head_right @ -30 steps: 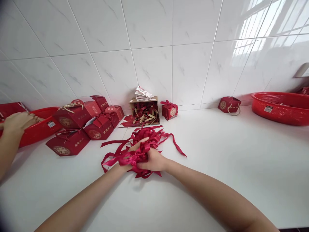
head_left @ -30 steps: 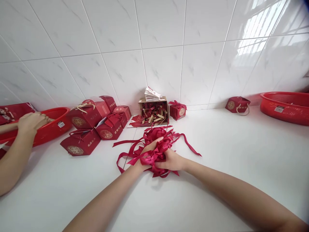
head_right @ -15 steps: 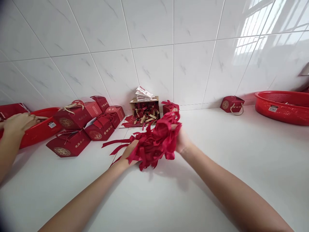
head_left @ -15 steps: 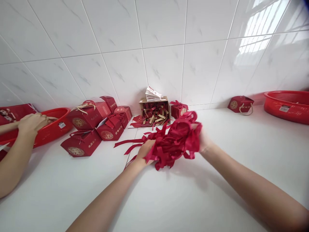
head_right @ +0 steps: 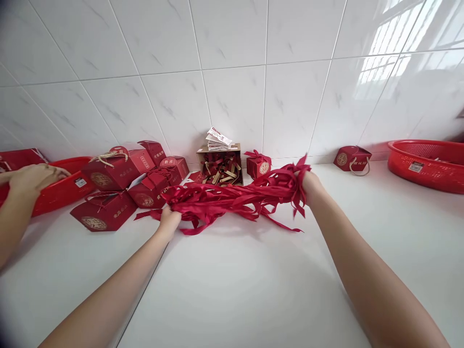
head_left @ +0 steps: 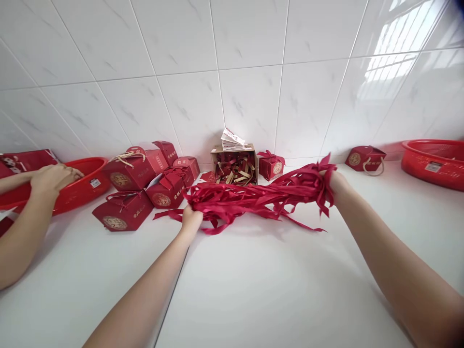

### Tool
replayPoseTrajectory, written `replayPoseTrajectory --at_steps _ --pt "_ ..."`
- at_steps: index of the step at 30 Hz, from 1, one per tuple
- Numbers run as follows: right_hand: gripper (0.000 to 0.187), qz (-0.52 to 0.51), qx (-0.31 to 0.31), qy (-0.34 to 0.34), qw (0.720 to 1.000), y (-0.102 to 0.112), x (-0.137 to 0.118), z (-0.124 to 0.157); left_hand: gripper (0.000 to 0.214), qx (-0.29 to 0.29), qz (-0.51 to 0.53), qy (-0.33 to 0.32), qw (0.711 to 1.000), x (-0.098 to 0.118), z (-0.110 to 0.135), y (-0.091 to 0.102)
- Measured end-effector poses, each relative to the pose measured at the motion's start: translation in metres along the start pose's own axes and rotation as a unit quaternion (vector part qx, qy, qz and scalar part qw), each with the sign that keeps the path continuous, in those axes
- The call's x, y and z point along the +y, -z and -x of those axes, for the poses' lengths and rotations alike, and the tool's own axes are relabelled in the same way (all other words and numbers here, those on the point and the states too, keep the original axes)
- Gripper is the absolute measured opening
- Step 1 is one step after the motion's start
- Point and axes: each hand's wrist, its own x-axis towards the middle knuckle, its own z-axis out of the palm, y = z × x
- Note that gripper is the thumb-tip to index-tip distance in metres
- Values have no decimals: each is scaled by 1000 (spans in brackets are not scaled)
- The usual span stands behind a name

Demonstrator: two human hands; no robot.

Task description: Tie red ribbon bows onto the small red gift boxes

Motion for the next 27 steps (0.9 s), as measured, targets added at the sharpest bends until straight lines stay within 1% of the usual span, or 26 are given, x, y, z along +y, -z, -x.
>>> replayPoseTrajectory --at_steps 1,3,6,9,11,12,14,16,17,18,19,20,21,22,23,24,27 --pt "7 48 -17 -22 998 -1 5 0 25 9 30 12 999 1 -1 2" --pt "11 137 -60 -53 987 -3 14 1 30 19 81 34 996 4 -2 4" --pt "19 225 -120 -74 964 -4 24 3 32 19 129 59 990 10 -4 7" --pt "22 262 -158 -80 949 -5 28 4 32 6 142 72 987 17 -5 12" --pt "20 257 -169 -72 949 -11 29 8 35 -16 137 66 988 22 -3 14" --pt "18 246 -172 -63 952 -18 29 12 37 -31 132 58 989 25 0 14" --pt "15 215 -175 -41 960 -41 30 24 40 -69 113 34 991 31 14 8" --pt "18 148 -191 -27 970 -72 32 42 42 -120 90 12 989 36 38 -4" --pt "19 91 -214 -28 972 -89 33 52 45 -151 74 -7 986 38 52 -12" --pt "23 -35 -264 -60 962 -104 34 63 48 -186 56 -26 981 40 66 -21" --pt "26 -127 -304 -90 940 -117 35 72 51 -230 31 -58 971 41 79 -29" --pt "26 -165 -317 -101 928 -128 36 81 52 -277 -22 -123 953 42 90 -37" --pt "26 -199 -322 -112 919 -135 37 87 53 -314 -76 -179 929 43 97 -43" --pt "25 -206 -314 -113 920 -138 38 91 54 -332 -128 -230 906 43 101 -47" --pt "23 -204 -297 -109 926 -139 39 93 54 -334 -173 -266 887 44 101 -49" --pt "20 -206 -280 -106 931 -138 39 93 52 -326 -206 -281 879 44 98 -49" --pt "17 -200 -249 -89 943 -128 36 86 37 -288 -261 -276 879 42 80 -43"
